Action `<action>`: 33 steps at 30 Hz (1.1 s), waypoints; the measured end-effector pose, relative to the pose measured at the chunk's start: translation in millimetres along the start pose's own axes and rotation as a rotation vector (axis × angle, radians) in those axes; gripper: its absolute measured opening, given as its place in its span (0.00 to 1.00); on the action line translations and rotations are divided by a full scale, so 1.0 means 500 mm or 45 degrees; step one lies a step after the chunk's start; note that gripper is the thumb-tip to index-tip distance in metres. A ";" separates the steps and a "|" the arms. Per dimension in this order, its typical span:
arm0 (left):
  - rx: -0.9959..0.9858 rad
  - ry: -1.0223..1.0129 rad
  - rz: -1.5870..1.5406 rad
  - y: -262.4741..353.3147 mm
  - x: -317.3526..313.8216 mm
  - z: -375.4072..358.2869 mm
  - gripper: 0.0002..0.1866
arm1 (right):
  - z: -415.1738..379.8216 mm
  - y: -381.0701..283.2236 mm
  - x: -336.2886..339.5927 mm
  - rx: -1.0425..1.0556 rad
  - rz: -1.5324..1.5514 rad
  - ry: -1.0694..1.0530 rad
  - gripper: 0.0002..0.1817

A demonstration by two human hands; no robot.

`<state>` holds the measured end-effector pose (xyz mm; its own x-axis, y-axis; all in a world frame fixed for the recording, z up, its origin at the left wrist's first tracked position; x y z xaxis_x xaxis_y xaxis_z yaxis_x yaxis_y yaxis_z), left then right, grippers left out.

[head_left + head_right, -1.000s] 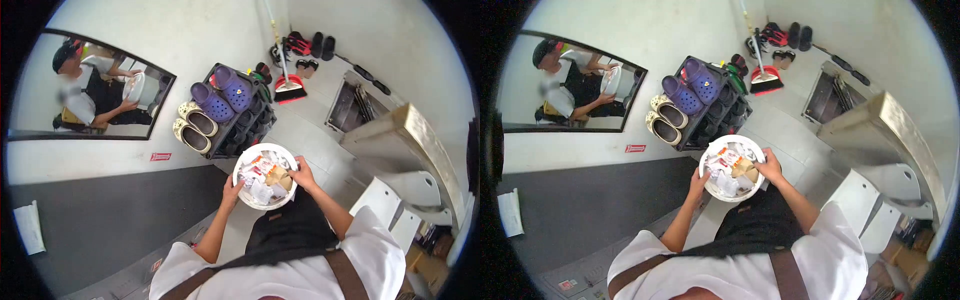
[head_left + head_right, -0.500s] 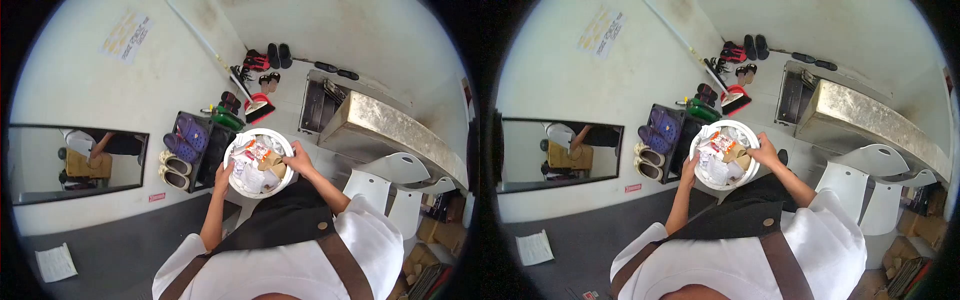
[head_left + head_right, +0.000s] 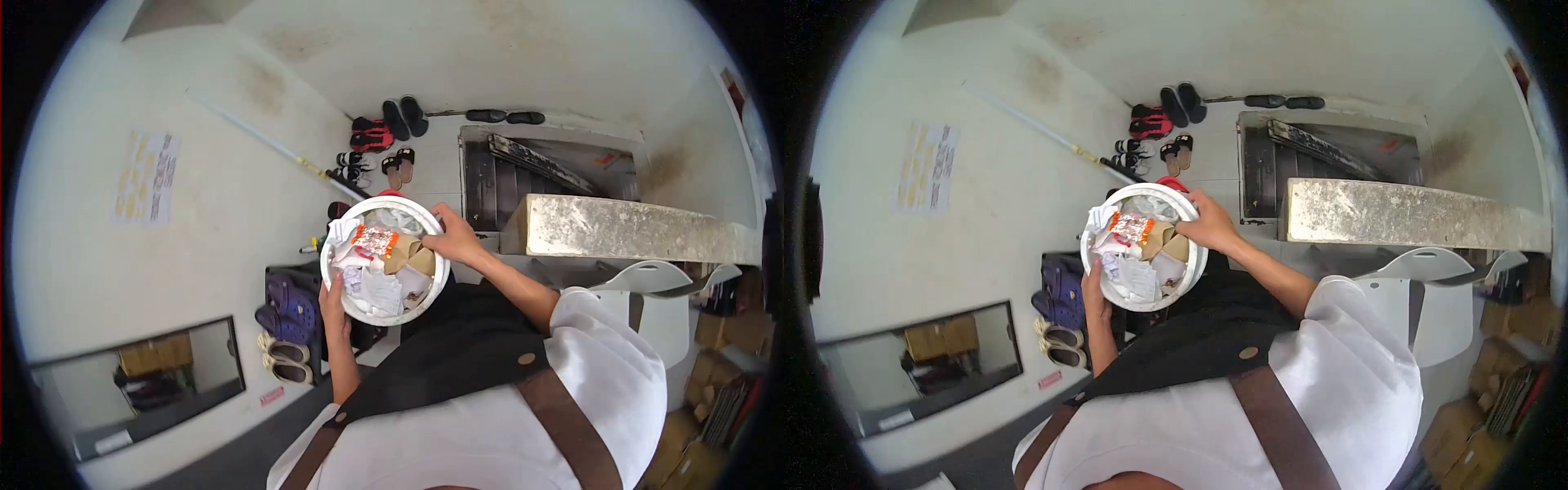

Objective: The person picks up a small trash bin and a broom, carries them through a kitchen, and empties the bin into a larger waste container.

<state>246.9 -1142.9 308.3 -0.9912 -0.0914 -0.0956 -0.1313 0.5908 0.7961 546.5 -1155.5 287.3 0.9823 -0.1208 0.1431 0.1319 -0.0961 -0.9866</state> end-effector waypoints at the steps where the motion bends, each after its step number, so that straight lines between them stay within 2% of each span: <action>1: -0.015 -0.002 0.018 0.036 -0.065 0.096 0.24 | 0.108 0.024 0.044 0.079 -0.031 0.049 0.25; 3: -0.005 -0.036 0.064 0.115 -0.219 0.324 0.25 | 0.340 0.080 0.145 0.131 -0.046 0.144 0.24; 4: -0.004 -0.049 0.097 0.116 -0.268 0.433 0.27 | 0.423 0.151 0.165 0.093 -0.035 0.186 0.24; 6: -0.026 -0.204 0.114 -0.012 -0.259 0.635 0.28 | 0.470 0.392 0.093 0.128 -0.088 0.362 0.25; 8: -0.019 -0.298 0.224 -0.147 -0.092 0.870 0.27 | 0.493 0.574 -0.097 0.045 -0.030 0.519 0.26; 11: -0.040 -0.505 0.501 -0.161 -0.005 1.242 0.26 | 0.604 0.773 -0.297 0.112 -0.138 0.869 0.26; 12: -0.031 -0.576 0.567 -0.150 0.052 1.348 0.26 | 0.633 0.807 -0.396 0.005 -0.091 0.911 0.28; 14: -0.061 -0.812 0.816 -0.133 0.195 1.586 0.24 | 0.717 0.889 -0.665 -0.026 -0.065 1.173 0.28; 16: -0.104 -0.822 0.682 -0.192 0.444 1.845 0.24 | 0.878 1.038 -0.934 0.000 -0.129 1.067 0.28; 18: -0.096 -0.822 0.496 -0.236 0.647 2.112 0.24 | 1.080 1.197 -1.165 0.140 -0.250 1.001 0.28; 20: -0.131 -0.770 0.377 -0.288 0.777 2.274 0.24 | 1.204 1.305 -1.296 0.191 -0.284 0.883 0.28; 21: -0.148 -0.783 0.387 -0.279 0.791 2.300 0.24 | 1.217 1.325 -1.325 0.196 -0.279 0.924 0.29; 23: -0.155 -0.831 0.450 -0.273 0.749 2.231 0.24 | 1.134 1.288 -1.278 0.166 -0.246 0.987 0.29; 25: -0.162 -0.879 0.513 -0.268 0.634 2.028 0.24 | 0.960 1.189 -1.134 0.189 -0.209 1.026 0.30; 29: -0.119 -0.891 0.639 -0.261 0.358 1.522 0.27 | 0.565 0.969 -0.806 0.220 -0.122 1.079 0.33; 31: -0.131 -0.930 0.758 -0.263 0.293 1.391 0.29 | 0.451 0.927 -0.738 0.209 -0.080 1.110 0.33; 33: -0.139 -0.914 0.901 -0.289 0.320 1.381 0.28 | 0.412 0.958 -0.761 0.208 -0.058 1.117 0.33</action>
<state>96.3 -689.7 -234.7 -0.6212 0.7757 0.1116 0.4566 0.2425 0.8560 263.4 -952.2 -255.8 0.5292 -0.8393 0.1247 0.2511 0.0145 -0.9678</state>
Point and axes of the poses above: each hand's wrist, its own z-axis towards the middle knuckle, its own x-axis out of the back of the hand, y = z × x, the point moved 2 cm from there along z, towards the middle knuckle, and after that the axes turned 14 degrees about x, right-handed, at the moved point
